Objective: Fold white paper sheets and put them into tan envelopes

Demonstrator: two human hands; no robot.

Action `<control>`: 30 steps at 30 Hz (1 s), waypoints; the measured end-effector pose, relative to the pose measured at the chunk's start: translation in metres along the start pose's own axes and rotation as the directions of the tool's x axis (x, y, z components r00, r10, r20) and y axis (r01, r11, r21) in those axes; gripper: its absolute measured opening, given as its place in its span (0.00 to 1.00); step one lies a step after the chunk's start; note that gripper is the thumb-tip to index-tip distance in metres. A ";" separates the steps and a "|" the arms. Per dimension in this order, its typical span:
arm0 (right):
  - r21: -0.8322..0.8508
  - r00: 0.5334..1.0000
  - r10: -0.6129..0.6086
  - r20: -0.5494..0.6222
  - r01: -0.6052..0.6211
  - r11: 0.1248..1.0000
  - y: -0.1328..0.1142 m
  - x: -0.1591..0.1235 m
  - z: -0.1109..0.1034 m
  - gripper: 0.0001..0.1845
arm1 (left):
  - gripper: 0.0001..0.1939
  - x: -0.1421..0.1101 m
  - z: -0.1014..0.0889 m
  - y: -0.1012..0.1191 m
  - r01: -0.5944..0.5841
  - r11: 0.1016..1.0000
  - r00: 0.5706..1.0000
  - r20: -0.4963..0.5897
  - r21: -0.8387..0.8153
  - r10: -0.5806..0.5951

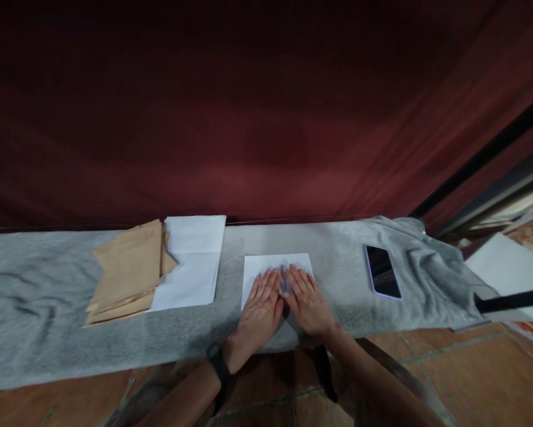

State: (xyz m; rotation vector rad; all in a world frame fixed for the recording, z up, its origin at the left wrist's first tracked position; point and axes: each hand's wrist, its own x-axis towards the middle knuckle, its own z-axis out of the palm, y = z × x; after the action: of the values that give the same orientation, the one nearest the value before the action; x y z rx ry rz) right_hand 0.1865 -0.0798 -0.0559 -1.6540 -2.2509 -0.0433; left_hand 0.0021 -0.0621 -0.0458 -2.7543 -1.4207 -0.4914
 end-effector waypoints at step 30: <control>-0.138 0.986 0.145 -0.084 -0.155 0.978 0.033 -0.022 0.007 0.35 | 0.32 -0.026 0.008 -0.009 0.070 0.994 0.996 -0.057 0.078 -0.066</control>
State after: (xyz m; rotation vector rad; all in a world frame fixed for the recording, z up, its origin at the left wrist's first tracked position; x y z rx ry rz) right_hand 0.2212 -0.0878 -0.0749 -1.8610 -2.1060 -0.2314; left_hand -0.0172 -0.0759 -0.0623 -2.6175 -1.4917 -0.4961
